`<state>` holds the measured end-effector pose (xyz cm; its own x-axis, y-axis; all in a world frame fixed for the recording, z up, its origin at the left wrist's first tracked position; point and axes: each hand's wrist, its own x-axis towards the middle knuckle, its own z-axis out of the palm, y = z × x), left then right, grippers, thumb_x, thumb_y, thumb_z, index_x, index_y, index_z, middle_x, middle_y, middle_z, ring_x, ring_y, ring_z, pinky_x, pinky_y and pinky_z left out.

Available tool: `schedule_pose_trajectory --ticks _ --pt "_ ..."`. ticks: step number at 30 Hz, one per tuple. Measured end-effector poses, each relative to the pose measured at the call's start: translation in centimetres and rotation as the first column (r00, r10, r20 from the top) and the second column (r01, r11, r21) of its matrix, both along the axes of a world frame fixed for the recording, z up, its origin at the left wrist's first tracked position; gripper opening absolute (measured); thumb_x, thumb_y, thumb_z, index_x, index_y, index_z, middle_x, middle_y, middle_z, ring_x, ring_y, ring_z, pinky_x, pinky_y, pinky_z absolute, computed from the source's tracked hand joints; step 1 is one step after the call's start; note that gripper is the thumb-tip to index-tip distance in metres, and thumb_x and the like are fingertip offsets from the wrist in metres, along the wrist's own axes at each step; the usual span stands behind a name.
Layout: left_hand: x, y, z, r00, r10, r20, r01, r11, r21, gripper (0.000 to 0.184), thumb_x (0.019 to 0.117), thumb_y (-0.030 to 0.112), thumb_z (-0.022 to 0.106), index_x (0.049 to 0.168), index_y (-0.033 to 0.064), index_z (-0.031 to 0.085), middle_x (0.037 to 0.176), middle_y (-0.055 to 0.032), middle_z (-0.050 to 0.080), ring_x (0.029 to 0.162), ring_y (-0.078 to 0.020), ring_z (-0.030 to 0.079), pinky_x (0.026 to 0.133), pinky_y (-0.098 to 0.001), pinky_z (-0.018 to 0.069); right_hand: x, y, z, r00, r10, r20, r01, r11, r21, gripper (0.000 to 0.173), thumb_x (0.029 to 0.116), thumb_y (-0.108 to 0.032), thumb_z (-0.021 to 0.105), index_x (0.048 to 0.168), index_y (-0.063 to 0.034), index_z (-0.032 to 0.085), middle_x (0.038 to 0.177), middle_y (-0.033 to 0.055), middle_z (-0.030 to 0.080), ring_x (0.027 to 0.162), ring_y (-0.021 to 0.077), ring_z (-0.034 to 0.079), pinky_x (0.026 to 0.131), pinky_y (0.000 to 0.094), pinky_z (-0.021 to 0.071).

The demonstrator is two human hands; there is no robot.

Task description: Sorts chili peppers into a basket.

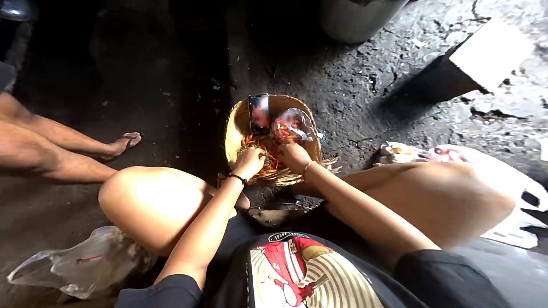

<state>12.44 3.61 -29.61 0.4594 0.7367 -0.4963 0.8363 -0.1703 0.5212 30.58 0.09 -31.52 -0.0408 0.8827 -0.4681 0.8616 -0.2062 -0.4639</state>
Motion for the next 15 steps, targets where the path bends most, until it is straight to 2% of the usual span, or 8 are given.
schedule_pose_trajectory --ticks 3,6,7,10,13,15 --pt "0.1 0.0 -0.8 0.989 0.012 0.148 -0.007 0.999 -0.033 0.030 0.1075 0.018 0.053 0.128 0.0047 0.069 0.133 -0.0198 0.065 0.128 -0.0352 0.061 0.110 -0.0555 0.0452 0.8 -1.6 1.8 0.977 -0.108 -0.184 0.117 0.992 0.037 0.021 0.0998 -0.013 0.063 0.111 0.0022 0.072 0.117 0.0234 0.069 0.112 0.0384 0.066 0.099 0.0587 0.0511" --pt "0.9 -0.6 0.8 0.955 0.079 0.285 -0.056 0.995 -0.088 0.028 0.1077 0.010 0.052 0.128 0.0009 0.068 0.130 -0.0213 0.067 0.123 -0.0367 0.064 0.108 -0.0554 0.0459 1.4 -2.9 1.5 0.938 -0.154 -0.310 0.194 0.975 0.104 0.017 0.0982 -0.012 0.066 0.109 0.0005 0.072 0.104 0.0207 0.072 0.098 0.0351 0.070 0.090 0.0568 0.0548" --pt "0.9 -0.3 0.8 0.959 0.092 0.269 -0.071 0.994 -0.086 0.028 0.1071 0.009 0.052 0.129 0.0010 0.067 0.131 -0.0207 0.067 0.124 -0.0357 0.064 0.109 -0.0544 0.0461 1.2 -3.1 1.2 0.940 -0.148 -0.307 0.187 0.977 0.104 0.016 0.0984 -0.012 0.066 0.109 -0.0008 0.071 0.103 0.0206 0.071 0.095 0.0358 0.070 0.087 0.0576 0.0558" --pt "0.3 2.5 -0.8 0.960 0.157 0.232 -0.164 0.986 0.009 0.030 0.1056 0.014 0.056 0.130 0.0000 0.066 0.129 -0.0197 0.067 0.123 -0.0318 0.064 0.109 -0.0504 0.0480 0.6 -3.1 0.7 0.960 -0.131 -0.248 0.143 0.989 0.029 0.020 0.0993 -0.013 0.065 0.115 -0.0013 0.069 0.107 0.0224 0.071 0.100 0.0398 0.069 0.088 0.0628 0.0542" --pt "0.4 7.4 -0.8 0.901 0.297 0.317 -0.346 0.932 0.110 0.033 0.1072 0.016 0.053 0.135 -0.0004 0.061 0.130 -0.0208 0.066 0.120 -0.0314 0.065 0.106 -0.0483 0.0504 0.2 -2.4 1.2 0.960 -0.124 -0.250 0.133 0.991 0.019 0.019 0.0993 -0.014 0.065 0.114 -0.0026 0.070 0.105 0.0218 0.071 0.097 0.0401 0.070 0.084 0.0634 0.0545" --pt "0.9 10.2 -1.2 0.883 0.375 0.283 -0.411 0.908 0.080 0.037 0.1079 0.019 0.052 0.139 0.0012 0.058 0.130 -0.0197 0.066 0.122 -0.0321 0.064 0.107 -0.0503 0.0482 -0.1 -2.2 1.7 0.959 -0.115 -0.259 0.125 0.992 0.021 0.019 0.0997 -0.013 0.065 0.114 -0.0028 0.070 0.105 0.0218 0.071 0.098 0.0404 0.069 0.085 0.0635 0.0540"
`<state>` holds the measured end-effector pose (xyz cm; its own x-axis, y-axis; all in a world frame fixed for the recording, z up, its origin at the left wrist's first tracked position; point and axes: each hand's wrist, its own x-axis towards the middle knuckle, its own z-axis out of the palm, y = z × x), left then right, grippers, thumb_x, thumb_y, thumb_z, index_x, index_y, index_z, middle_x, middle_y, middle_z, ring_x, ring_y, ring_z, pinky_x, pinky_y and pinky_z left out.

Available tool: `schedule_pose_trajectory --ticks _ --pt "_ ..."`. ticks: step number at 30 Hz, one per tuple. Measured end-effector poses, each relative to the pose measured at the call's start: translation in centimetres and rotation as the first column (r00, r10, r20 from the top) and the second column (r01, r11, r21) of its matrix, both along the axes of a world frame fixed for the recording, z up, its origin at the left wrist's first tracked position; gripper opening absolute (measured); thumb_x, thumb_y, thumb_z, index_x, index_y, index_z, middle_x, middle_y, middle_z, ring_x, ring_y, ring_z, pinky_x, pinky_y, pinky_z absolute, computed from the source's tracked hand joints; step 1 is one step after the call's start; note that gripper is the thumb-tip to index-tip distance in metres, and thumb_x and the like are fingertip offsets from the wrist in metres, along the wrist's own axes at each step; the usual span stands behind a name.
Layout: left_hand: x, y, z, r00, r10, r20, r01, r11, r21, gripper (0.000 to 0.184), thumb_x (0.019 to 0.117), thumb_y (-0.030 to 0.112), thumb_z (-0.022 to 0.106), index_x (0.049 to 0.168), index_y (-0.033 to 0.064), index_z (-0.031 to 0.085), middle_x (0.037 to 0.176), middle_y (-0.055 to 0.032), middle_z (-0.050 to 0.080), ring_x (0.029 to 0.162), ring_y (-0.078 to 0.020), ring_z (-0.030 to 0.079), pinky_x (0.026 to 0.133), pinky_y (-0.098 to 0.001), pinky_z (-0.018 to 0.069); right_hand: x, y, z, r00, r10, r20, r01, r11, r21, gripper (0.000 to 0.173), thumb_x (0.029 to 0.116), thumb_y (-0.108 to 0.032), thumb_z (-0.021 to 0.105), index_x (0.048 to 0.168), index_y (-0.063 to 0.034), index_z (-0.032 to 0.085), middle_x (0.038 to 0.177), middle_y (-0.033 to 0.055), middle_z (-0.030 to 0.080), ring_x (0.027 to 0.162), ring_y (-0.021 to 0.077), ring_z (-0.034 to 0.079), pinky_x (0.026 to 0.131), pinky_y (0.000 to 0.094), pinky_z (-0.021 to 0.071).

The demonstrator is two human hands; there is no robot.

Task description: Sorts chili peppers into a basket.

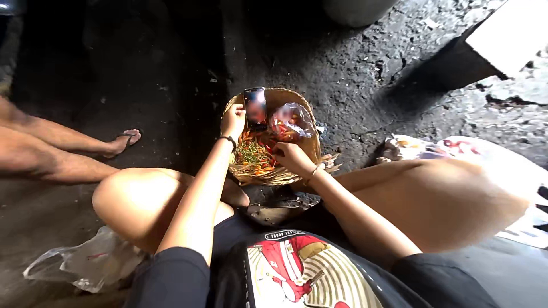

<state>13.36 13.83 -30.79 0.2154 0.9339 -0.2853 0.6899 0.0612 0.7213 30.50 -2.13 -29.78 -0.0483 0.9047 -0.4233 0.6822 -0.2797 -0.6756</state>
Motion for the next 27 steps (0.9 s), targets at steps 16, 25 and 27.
schedule_pose_trajectory --ticks 16,25,27 --pt "0.8 0.6 -7.6 0.970 -0.202 -0.137 0.171 0.963 -0.208 0.093 0.0824 0.012 0.086 0.157 -0.0031 0.032 0.145 -0.0325 0.051 0.136 -0.0439 0.052 0.114 -0.0581 0.0422 0.8 1.0 0.6 1.000 0.003 0.022 -0.001 0.996 -0.085 0.021 0.1007 -0.014 0.063 0.117 -0.0038 0.070 0.117 0.0184 0.069 0.108 0.0367 0.067 0.093 0.0602 0.0528" --pt "0.2 -1.0 -6.4 0.952 -0.181 -0.247 0.125 0.966 -0.225 0.032 0.0907 0.000 0.067 0.123 -0.0015 0.066 0.115 -0.0189 0.071 0.112 -0.0331 0.068 0.100 -0.0517 0.0522 0.6 0.8 0.4 1.000 -0.012 0.025 0.013 0.998 -0.058 0.019 0.1004 -0.016 0.065 0.115 -0.0049 0.070 0.114 0.0167 0.070 0.103 0.0347 0.069 0.089 0.0589 0.0550" --pt "0.4 -1.1 -6.1 0.930 -0.230 -0.285 0.163 0.957 -0.238 0.026 0.0927 0.002 0.065 0.118 0.0018 0.072 0.116 -0.0193 0.072 0.115 -0.0351 0.067 0.102 -0.0554 0.0508 0.8 0.9 0.2 0.999 -0.007 0.032 0.009 0.999 -0.051 0.018 0.1004 -0.016 0.065 0.115 -0.0055 0.070 0.113 0.0159 0.070 0.102 0.0338 0.069 0.089 0.0584 0.0552"
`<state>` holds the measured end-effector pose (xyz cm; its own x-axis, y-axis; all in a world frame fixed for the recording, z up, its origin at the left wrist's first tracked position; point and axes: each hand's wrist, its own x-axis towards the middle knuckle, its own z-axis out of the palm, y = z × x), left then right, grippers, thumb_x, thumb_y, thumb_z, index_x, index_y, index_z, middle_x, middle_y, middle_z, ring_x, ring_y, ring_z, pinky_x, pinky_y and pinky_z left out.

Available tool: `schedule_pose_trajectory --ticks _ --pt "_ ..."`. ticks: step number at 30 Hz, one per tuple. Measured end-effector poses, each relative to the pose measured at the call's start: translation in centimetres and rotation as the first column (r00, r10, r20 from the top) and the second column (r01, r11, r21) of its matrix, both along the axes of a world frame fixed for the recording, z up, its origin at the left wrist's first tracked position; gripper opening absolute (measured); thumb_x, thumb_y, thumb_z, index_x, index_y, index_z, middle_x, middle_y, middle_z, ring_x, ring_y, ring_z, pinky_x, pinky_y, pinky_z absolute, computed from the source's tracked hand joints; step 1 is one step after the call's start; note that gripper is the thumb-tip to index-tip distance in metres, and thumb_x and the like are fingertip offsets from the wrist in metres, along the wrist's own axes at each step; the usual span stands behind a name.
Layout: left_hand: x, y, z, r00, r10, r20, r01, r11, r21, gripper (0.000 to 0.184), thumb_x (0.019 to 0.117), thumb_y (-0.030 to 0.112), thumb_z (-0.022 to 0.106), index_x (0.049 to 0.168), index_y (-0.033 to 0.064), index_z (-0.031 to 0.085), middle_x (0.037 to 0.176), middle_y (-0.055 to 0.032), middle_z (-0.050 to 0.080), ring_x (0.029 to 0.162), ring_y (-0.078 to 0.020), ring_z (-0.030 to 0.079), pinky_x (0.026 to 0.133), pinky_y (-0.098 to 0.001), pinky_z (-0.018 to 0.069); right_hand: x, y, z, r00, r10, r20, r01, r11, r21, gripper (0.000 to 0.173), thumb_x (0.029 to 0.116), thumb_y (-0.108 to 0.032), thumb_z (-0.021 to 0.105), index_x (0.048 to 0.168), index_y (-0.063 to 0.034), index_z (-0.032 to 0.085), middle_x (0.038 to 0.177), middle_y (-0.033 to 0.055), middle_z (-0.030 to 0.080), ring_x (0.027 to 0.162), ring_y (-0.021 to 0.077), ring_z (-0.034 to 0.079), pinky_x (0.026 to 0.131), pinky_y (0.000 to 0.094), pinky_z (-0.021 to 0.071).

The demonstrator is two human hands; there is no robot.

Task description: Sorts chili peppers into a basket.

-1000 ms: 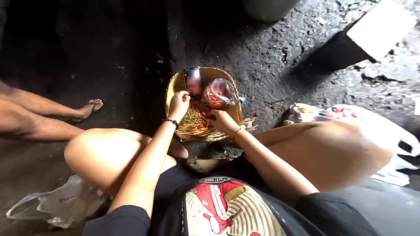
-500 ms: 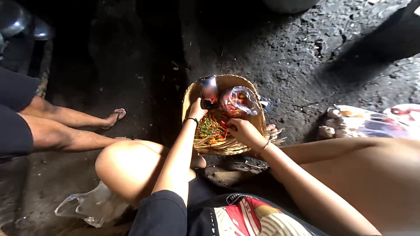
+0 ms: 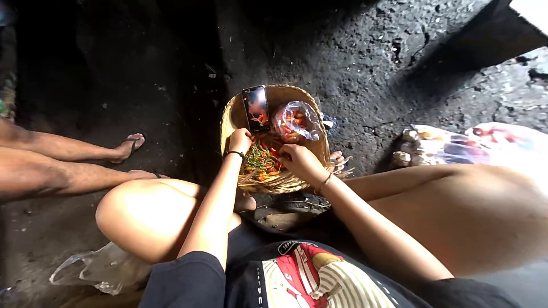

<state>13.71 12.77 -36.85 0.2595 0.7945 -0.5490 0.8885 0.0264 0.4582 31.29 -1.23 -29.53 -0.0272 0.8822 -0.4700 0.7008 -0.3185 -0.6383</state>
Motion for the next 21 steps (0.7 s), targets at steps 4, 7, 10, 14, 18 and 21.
schedule_pose_trajectory --ticks 4,7,10,14,18,21 --pt "0.1 0.1 0.5 0.995 -0.095 -0.032 0.093 0.994 -0.060 0.022 0.0958 0.007 0.064 0.115 0.0062 0.076 0.122 -0.0202 0.070 0.119 -0.0359 0.065 0.103 -0.0581 0.0497 0.1 0.1 0.3 1.000 0.009 0.000 -0.009 1.000 -0.003 0.018 0.1007 -0.015 0.064 0.114 -0.0051 0.070 0.113 0.0163 0.070 0.105 0.0337 0.069 0.091 0.0575 0.0546" --pt "0.2 0.3 0.5 0.994 0.070 0.081 -0.073 0.997 0.037 0.025 0.0982 0.009 0.061 0.119 0.0012 0.071 0.124 -0.0216 0.067 0.120 -0.0338 0.064 0.105 -0.0523 0.0494 0.2 0.1 0.7 1.000 0.004 -0.010 -0.004 1.000 -0.011 0.019 0.1012 -0.015 0.062 0.115 -0.0042 0.069 0.115 0.0165 0.069 0.107 0.0336 0.068 0.093 0.0572 0.0536" --pt "0.7 1.4 0.8 0.932 0.272 0.240 -0.304 0.947 0.107 0.035 0.1035 0.020 0.059 0.131 -0.0003 0.062 0.125 -0.0186 0.068 0.116 -0.0283 0.067 0.103 -0.0471 0.0516 0.1 0.2 0.7 1.000 -0.005 -0.005 0.005 1.000 -0.011 0.019 0.1009 -0.015 0.063 0.115 -0.0037 0.070 0.115 0.0168 0.069 0.106 0.0339 0.068 0.092 0.0575 0.0538" --pt "1.0 2.5 1.0 0.915 0.311 0.257 -0.326 0.945 0.017 0.045 0.1039 0.022 0.057 0.143 0.0013 0.055 0.137 -0.0202 0.063 0.128 -0.0317 0.060 0.110 -0.0514 0.0456 0.1 -0.2 0.3 1.000 -0.007 -0.003 0.007 1.000 0.021 0.018 0.1000 -0.015 0.065 0.114 -0.0048 0.070 0.113 0.0167 0.070 0.103 0.0348 0.069 0.089 0.0587 0.0550" --pt "0.0 2.2 -1.3 0.984 0.065 0.163 -0.070 0.997 0.025 0.054 0.0954 0.013 0.071 0.142 -0.0052 0.053 0.135 -0.0293 0.060 0.127 -0.0416 0.060 0.109 -0.0573 0.0464 0.1 -0.2 0.3 1.000 -0.018 -0.018 0.019 0.999 0.036 0.018 0.0997 -0.014 0.065 0.114 -0.0039 0.070 0.113 0.0185 0.070 0.103 0.0370 0.069 0.088 0.0613 0.0541" --pt "-0.3 1.9 -1.7 0.990 0.000 0.140 -0.006 0.999 0.044 0.062 0.0906 0.011 0.077 0.144 -0.0050 0.051 0.138 -0.0287 0.058 0.130 -0.0410 0.058 0.109 -0.0571 0.0469 0.1 -0.3 0.1 0.999 -0.027 -0.022 0.028 0.998 0.060 0.016 0.0992 -0.013 0.065 0.112 -0.0041 0.071 0.111 0.0179 0.070 0.101 0.0368 0.069 0.086 0.0613 0.0548"
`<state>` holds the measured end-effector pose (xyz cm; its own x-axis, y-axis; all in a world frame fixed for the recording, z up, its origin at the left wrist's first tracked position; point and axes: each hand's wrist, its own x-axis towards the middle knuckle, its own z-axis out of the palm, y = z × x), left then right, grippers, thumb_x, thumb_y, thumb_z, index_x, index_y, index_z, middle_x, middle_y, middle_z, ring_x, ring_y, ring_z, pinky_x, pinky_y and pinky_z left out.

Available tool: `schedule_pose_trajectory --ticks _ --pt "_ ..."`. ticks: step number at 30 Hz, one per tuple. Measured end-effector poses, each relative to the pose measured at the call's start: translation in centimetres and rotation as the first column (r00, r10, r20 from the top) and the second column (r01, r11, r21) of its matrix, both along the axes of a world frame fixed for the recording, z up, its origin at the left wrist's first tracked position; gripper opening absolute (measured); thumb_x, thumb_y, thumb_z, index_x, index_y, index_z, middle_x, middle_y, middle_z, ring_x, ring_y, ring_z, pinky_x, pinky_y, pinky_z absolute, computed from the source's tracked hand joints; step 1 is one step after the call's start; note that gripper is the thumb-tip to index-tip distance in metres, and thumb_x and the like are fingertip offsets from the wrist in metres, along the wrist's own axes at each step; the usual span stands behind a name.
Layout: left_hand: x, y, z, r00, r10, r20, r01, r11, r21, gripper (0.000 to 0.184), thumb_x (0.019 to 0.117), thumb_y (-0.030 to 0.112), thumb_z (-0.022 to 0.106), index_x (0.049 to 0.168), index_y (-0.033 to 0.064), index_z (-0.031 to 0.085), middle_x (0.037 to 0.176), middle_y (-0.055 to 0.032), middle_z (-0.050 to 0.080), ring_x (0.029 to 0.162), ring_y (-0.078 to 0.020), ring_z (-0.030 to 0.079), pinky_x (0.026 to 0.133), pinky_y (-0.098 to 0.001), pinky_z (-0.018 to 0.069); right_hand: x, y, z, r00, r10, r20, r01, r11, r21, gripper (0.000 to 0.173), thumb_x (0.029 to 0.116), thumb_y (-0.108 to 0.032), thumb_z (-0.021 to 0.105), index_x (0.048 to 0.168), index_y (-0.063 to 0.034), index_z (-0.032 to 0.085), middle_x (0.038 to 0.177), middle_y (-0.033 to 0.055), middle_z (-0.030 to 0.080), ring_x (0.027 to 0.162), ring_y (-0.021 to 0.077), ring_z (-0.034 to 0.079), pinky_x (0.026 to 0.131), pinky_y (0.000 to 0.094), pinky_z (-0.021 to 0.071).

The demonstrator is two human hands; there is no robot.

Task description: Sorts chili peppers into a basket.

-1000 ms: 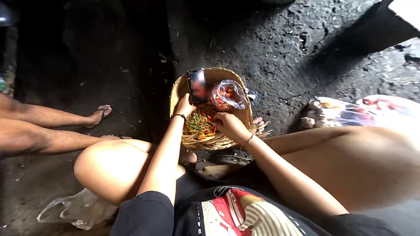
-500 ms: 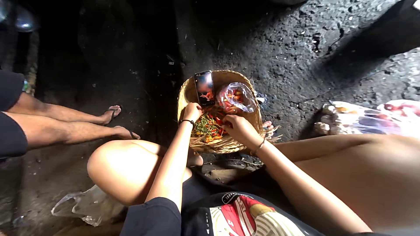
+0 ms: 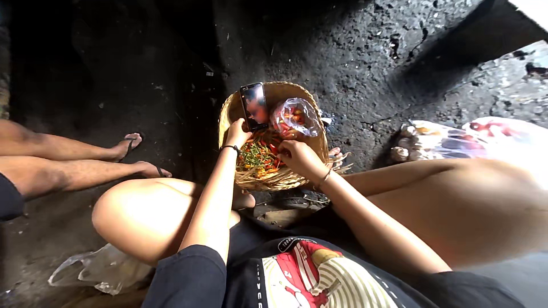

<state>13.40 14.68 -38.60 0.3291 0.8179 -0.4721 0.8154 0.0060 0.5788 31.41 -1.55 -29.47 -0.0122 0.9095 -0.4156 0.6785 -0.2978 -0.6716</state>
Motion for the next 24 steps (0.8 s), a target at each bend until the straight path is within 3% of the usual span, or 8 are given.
schedule_pose_trajectory --ticks 3,13,16,18,20,22,24 --pt "0.0 0.0 0.0 1.000 0.003 -0.004 -0.003 1.000 0.004 0.057 0.0927 0.011 0.075 0.143 -0.0049 0.052 0.138 -0.0280 0.059 0.130 -0.0397 0.059 0.110 -0.0553 0.0463 -0.2 -0.2 -0.2 1.000 0.001 0.006 -0.001 1.000 0.023 0.014 0.0988 -0.012 0.065 0.110 -0.0048 0.071 0.108 0.0170 0.071 0.098 0.0353 0.070 0.083 0.0606 0.0558" --pt "0.3 0.1 -0.2 0.999 0.031 -0.014 -0.029 0.997 0.072 0.046 0.0952 0.016 0.074 0.133 -0.0056 0.060 0.128 -0.0272 0.065 0.124 -0.0393 0.062 0.109 -0.0545 0.0462 -0.1 0.1 0.3 1.000 -0.001 0.008 0.001 0.999 -0.032 0.016 0.1005 -0.013 0.064 0.113 -0.0047 0.070 0.111 0.0168 0.071 0.100 0.0348 0.070 0.087 0.0592 0.0552" --pt "0.0 0.2 -0.1 0.998 0.050 0.022 -0.050 0.999 -0.006 0.053 0.0937 0.014 0.075 0.139 -0.0055 0.055 0.132 -0.0262 0.064 0.124 -0.0366 0.063 0.109 -0.0518 0.0482 0.1 -0.1 -0.1 1.000 -0.013 0.011 0.012 1.000 0.013 0.014 0.0993 -0.013 0.065 0.110 -0.0053 0.071 0.107 0.0163 0.071 0.096 0.0350 0.070 0.083 0.0597 0.0558" --pt "-0.4 0.1 0.9 0.997 0.068 0.046 -0.065 0.997 -0.051 0.057 0.0932 0.007 0.073 0.145 -0.0042 0.051 0.136 -0.0237 0.062 0.125 -0.0338 0.063 0.109 -0.0487 0.0489 0.2 -0.3 -0.1 1.000 -0.024 0.008 0.023 0.999 0.039 0.013 0.0989 -0.014 0.066 0.108 -0.0054 0.071 0.106 0.0163 0.071 0.094 0.0350 0.070 0.081 0.0597 0.0563" --pt "-0.6 -0.4 2.5 0.995 0.090 0.043 -0.089 0.996 -0.026 0.051 0.0947 0.002 0.068 0.143 -0.0008 0.054 0.136 -0.0199 0.063 0.125 -0.0309 0.063 0.108 -0.0467 0.0494 0.1 -0.4 0.2 1.000 -0.029 -0.002 0.029 0.998 0.056 0.014 0.0989 -0.013 0.066 0.109 -0.0042 0.070 0.106 0.0177 0.070 0.094 0.0362 0.070 0.080 0.0597 0.0563" --pt "-0.7 -1.4 4.1 0.992 0.109 0.066 -0.111 0.994 0.026 0.041 0.0977 0.004 0.063 0.138 0.0011 0.059 0.134 -0.0173 0.066 0.123 -0.0277 0.065 0.107 -0.0446 0.0500 0.0 -0.5 0.4 0.998 -0.047 -0.030 0.049 0.996 0.070 0.014 0.0990 -0.011 0.066 0.109 -0.0026 0.070 0.104 0.0196 0.070 0.093 0.0370 0.070 0.081 0.0593 0.0561" --pt "-0.2 -3.7 6.4 0.971 0.129 0.202 -0.127 0.992 -0.024 0.032 0.1027 0.009 0.060 0.133 -0.0003 0.061 0.130 -0.0182 0.067 0.118 -0.0253 0.067 0.104 -0.0417 0.0519 0.1 -0.2 0.1 0.995 -0.064 -0.076 0.070 0.994 0.080 0.017 0.0996 -0.011 0.065 0.111 -0.0002 0.069 0.103 0.0203 0.071 0.094 0.0358 0.070 0.084 0.0569 0.0556"
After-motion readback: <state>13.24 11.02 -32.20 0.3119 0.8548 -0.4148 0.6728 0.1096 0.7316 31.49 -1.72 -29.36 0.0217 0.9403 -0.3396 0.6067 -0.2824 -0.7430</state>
